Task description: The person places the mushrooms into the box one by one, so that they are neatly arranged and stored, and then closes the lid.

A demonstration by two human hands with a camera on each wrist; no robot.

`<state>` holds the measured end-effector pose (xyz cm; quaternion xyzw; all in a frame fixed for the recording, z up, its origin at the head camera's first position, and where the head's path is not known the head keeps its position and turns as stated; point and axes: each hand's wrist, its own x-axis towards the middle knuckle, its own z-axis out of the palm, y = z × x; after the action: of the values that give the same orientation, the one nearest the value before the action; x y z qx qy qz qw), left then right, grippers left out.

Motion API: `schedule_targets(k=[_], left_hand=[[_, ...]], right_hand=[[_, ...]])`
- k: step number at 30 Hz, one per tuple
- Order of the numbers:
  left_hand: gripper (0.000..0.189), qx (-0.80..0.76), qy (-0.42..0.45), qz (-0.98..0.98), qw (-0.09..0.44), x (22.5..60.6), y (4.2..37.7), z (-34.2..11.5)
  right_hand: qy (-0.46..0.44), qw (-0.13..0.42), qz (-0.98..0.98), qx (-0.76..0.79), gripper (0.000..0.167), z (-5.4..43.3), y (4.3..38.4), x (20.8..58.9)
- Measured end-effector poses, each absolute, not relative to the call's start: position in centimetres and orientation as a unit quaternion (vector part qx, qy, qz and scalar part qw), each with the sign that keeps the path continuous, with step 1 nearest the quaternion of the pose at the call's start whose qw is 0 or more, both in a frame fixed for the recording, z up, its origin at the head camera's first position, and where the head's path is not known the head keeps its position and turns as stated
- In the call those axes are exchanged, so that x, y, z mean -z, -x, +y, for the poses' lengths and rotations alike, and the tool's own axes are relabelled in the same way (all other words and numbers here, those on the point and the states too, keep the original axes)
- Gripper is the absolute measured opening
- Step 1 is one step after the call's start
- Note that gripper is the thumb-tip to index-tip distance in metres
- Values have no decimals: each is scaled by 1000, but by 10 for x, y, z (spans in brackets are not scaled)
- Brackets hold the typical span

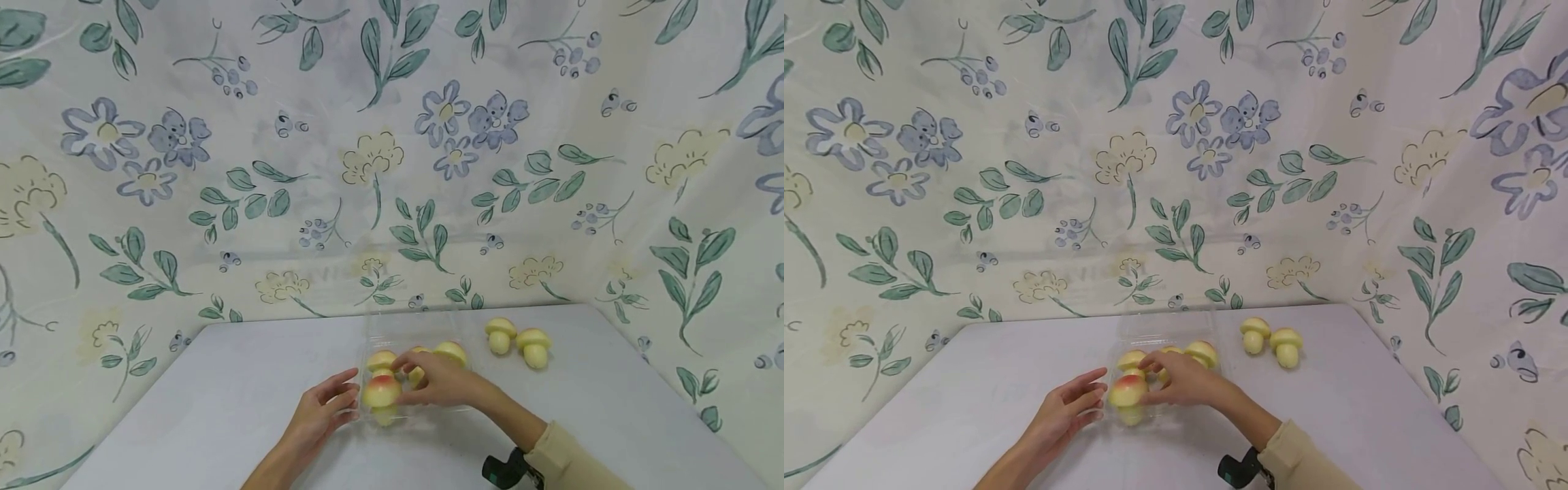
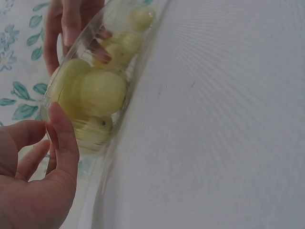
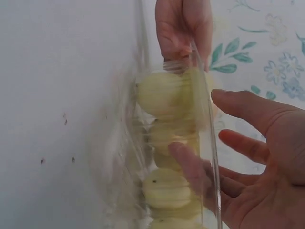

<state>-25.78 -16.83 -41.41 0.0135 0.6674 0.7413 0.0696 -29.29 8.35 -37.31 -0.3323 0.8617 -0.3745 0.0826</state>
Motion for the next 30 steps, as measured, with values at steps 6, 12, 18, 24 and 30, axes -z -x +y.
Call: schedule_targets(k=[6, 12, 18, 24, 30], left_hand=[[57, -738, -9, 671, 69, 415, 258, -168], [57, -738, -14, 671, 70, 416, 258, -169], [58, -739, -14, 670, 71, 415, 259, -169], [58, -741, -14, 667, 68, 414, 258, -169], [56, -739, -17, 670, 67, 414, 258, -169]], right_hand=[[331, 56, 868, 365, 49, 96, 292, 366], [323, 18, 874, 362, 48, 116, 294, 354], [293, -14, 884, 365, 45, 142, 297, 347], [266, -13, 889, 373, 46, 162, 300, 348], [248, -22, 901, 356, 46, 177, 302, 347]])
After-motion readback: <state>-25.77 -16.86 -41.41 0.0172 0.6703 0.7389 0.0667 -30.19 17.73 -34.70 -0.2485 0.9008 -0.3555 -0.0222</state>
